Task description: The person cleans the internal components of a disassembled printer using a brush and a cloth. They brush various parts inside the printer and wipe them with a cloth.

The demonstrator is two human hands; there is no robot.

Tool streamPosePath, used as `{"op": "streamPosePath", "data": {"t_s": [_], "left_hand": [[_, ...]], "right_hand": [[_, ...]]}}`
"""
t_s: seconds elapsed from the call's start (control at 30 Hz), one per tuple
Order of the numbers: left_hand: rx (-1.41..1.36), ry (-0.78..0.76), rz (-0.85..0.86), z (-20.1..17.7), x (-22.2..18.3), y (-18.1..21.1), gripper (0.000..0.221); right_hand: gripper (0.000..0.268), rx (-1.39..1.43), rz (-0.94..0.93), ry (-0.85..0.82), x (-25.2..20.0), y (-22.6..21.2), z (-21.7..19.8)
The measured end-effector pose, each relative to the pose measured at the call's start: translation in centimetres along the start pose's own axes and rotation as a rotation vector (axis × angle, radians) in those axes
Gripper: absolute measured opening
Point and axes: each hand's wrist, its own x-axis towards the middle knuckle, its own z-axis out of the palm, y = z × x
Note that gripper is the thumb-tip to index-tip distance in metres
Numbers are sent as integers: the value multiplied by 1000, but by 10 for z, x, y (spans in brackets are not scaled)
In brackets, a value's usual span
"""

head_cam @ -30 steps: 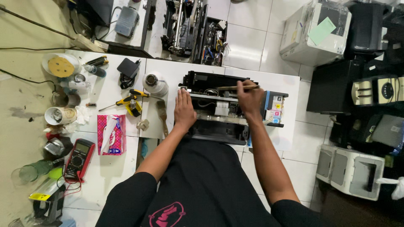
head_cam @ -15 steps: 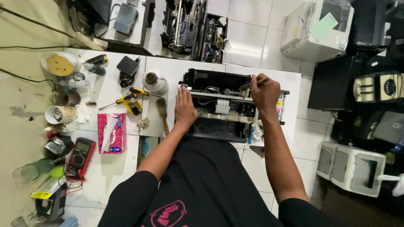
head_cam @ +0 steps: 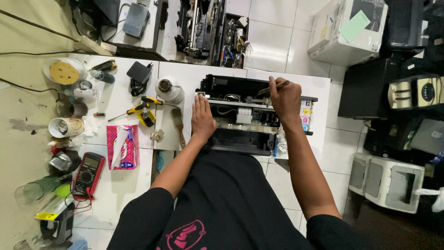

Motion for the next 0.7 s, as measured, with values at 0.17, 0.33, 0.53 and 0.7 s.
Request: {"op": "streamPosePath", "data": {"t_s": [0.17,0.33,0.53,0.7], "left_hand": [[2,32,-1,9,1,-2,96],[-1,20,-5,6,0,0,98],[-4,38,-11,6,2,-1,96],[-17,52,-12,9,0,0,97]], "right_hand": [[44,123,78,79,-2,-3,15],[36,257,168,120,4,-11,1],[41,154,146,138,-2,-14,1],[33,195,72,227,-14,-22,-18]]}}
